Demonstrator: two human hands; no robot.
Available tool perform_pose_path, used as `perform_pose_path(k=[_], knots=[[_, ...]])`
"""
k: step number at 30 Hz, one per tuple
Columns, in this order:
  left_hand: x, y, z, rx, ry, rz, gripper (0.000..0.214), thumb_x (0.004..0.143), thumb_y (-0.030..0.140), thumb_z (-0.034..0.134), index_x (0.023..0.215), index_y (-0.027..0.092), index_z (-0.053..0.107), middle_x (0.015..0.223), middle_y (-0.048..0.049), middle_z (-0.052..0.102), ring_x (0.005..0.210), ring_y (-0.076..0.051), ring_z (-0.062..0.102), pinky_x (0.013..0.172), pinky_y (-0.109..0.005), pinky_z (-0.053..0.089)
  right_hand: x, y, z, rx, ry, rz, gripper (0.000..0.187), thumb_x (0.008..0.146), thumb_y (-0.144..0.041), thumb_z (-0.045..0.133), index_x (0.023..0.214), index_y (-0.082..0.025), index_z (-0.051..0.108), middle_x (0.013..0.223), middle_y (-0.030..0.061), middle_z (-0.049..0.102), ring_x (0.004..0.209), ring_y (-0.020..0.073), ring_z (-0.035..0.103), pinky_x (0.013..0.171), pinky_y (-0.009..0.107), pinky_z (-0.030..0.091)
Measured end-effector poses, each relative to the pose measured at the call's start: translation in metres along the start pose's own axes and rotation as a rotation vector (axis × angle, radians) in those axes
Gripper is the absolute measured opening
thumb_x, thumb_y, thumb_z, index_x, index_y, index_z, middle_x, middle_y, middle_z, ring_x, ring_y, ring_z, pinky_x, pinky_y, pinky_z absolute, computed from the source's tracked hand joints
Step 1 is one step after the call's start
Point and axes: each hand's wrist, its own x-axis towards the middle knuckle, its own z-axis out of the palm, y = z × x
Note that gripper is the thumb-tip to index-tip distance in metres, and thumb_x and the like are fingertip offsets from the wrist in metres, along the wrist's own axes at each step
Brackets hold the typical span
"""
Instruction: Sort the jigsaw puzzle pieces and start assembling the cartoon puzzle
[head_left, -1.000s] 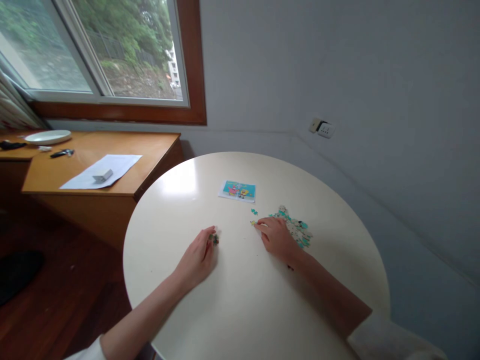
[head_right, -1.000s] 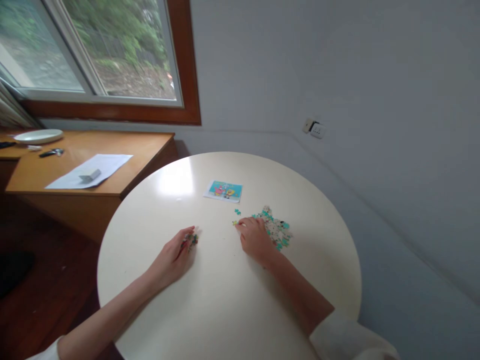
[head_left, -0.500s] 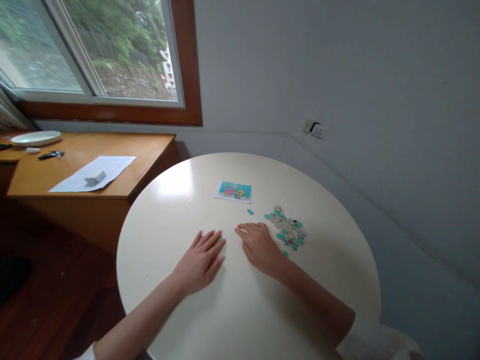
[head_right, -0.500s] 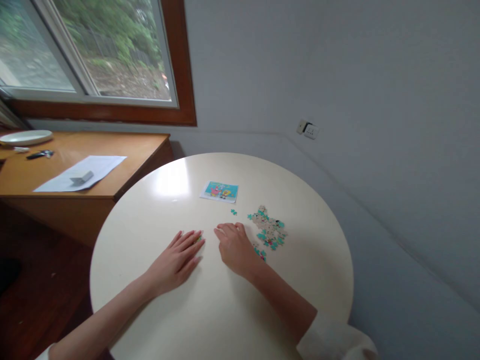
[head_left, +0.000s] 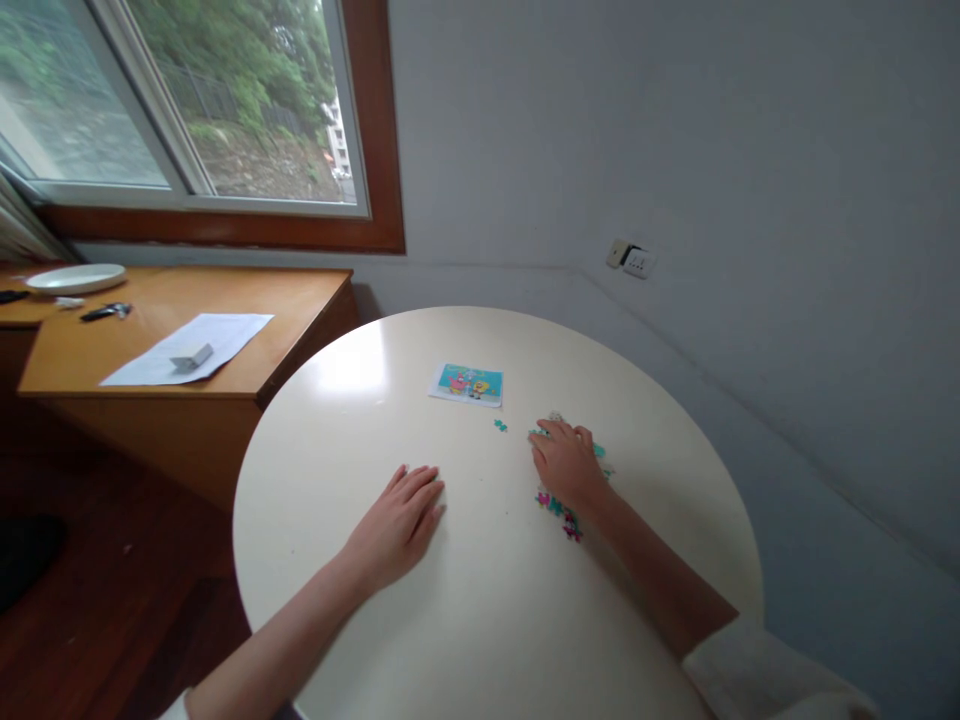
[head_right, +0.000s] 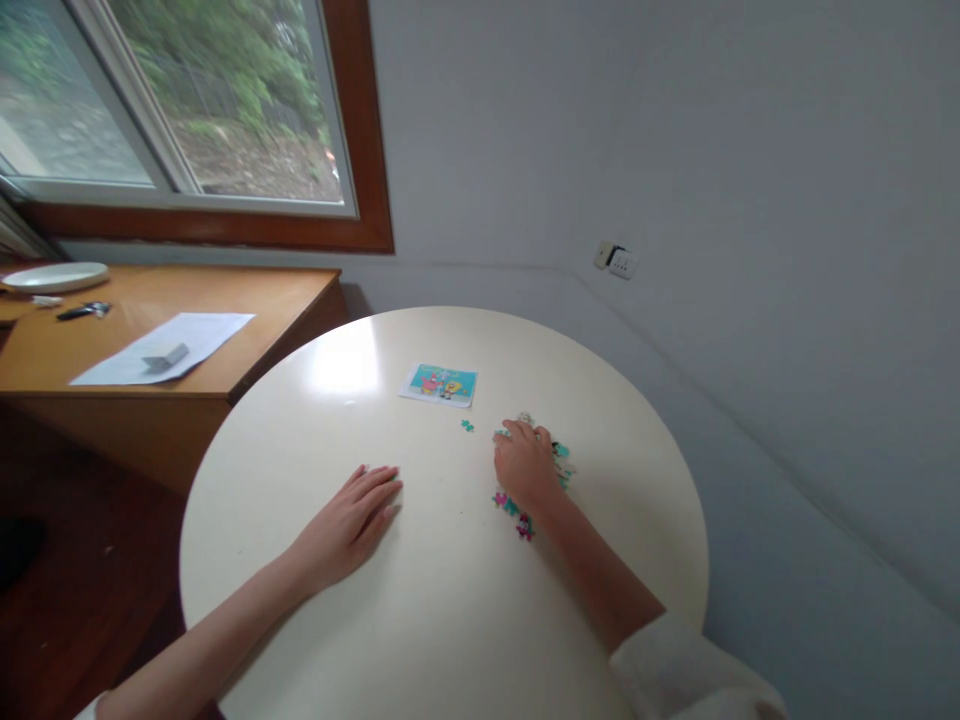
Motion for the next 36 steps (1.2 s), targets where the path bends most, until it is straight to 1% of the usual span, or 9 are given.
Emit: perform_pose_path(k=[5,10,14,18,20,23,29,32,36], knots=[[0.000,-0.001,0.001,-0.004,0.020,0.000,0.032,0.090,0.027,0.034,0.114,0.017,0.053,0.124,-0.0108,0.055,0.120,-0.021,0.046,0.107,-0.047,0.028,0.004,0.000,-0.001,0.062,0.001,-0.012,0.022,0.084,-0.018,0.044,0.090,-0.019,0.065,0.114,0.0078,0.061,0.105,0.0204,0.048,0.087,0.035,0.024],[-0.001,-0.001,0.002,-0.012,0.022,-0.002,0.032,0.090,0.027,0.034,0.113,0.017,0.053,0.123,-0.0111,0.055,0.120,-0.021,0.046,0.107,-0.046,0.029,0.002,0.004,-0.003,0.181,-0.050,-0.002,0.022,0.084,-0.017,0.044,0.084,-0.019,0.066,0.097,0.0065,0.068,0.096,0.0208,0.055,0.084,0.036,0.028],[-0.001,-0.002,0.003,-0.022,0.030,0.004,0.031,0.090,0.027,0.035,0.113,0.017,0.053,0.123,-0.0109,0.055,0.119,-0.021,0.046,0.106,-0.046,0.029,0.006,0.004,-0.010,0.475,-0.103,0.069,0.026,0.085,-0.019,0.042,0.093,-0.018,0.067,0.093,0.0056,0.070,0.089,0.0192,0.060,0.081,0.033,0.037],[-0.001,-0.003,0.004,-0.030,0.029,0.008,0.031,0.090,0.026,0.034,0.114,0.018,0.052,0.123,-0.0105,0.054,0.120,-0.021,0.045,0.107,-0.047,0.029,0.012,-0.005,-0.016,0.736,-0.241,0.053,0.030,0.080,-0.020,0.048,0.106,-0.017,0.063,0.075,0.0015,0.071,0.069,0.0151,0.062,0.070,0.027,0.043],[-0.001,-0.003,0.003,-0.032,0.022,0.006,0.031,0.090,0.026,0.034,0.114,0.018,0.052,0.124,-0.0108,0.054,0.120,-0.021,0.045,0.107,-0.047,0.028,0.014,-0.010,-0.015,0.721,-0.262,0.025,0.030,0.077,-0.019,0.052,0.105,-0.017,0.063,0.071,0.0006,0.070,0.065,0.0143,0.061,0.067,0.025,0.043],[-0.001,-0.002,0.003,-0.048,0.018,-0.003,0.032,0.090,0.026,0.034,0.113,0.017,0.052,0.123,-0.0114,0.054,0.120,-0.021,0.045,0.107,-0.047,0.028,0.016,-0.013,-0.011,0.582,-0.201,0.005,0.025,0.078,-0.019,0.054,0.100,-0.016,0.065,0.074,0.0025,0.070,0.068,0.0149,0.061,0.069,0.026,0.041],[0.001,-0.002,0.001,-0.174,0.090,-0.048,0.033,0.090,0.027,0.033,0.115,0.017,0.052,0.121,-0.0115,0.056,0.118,-0.019,0.047,0.108,-0.047,0.025,0.001,-0.009,-0.011,0.322,-0.047,-0.061,0.026,0.085,-0.015,0.041,0.093,-0.017,0.066,0.091,0.0068,0.069,0.089,0.0195,0.059,0.080,0.032,0.036],[0.002,-0.004,-0.002,-0.279,0.178,-0.156,0.033,0.089,0.029,0.031,0.113,0.018,0.052,0.117,-0.0104,0.059,0.113,-0.019,0.052,0.108,-0.047,0.024,-0.011,-0.013,-0.015,0.286,-0.064,-0.132,0.028,0.083,-0.012,0.041,0.096,-0.018,0.066,0.097,0.0069,0.067,0.092,0.0195,0.058,0.083,0.033,0.033],[0.003,-0.005,-0.006,-0.409,0.259,-0.383,0.035,0.089,0.034,0.031,0.110,0.019,0.054,0.114,-0.0097,0.061,0.114,-0.020,0.051,0.105,-0.045,0.028,-0.020,-0.026,-0.016,0.275,-0.122,-0.178,0.032,0.081,-0.010,0.041,0.103,-0.017,0.063,0.110,0.0086,0.064,0.102,0.0200,0.054,0.087,0.035,0.029]])
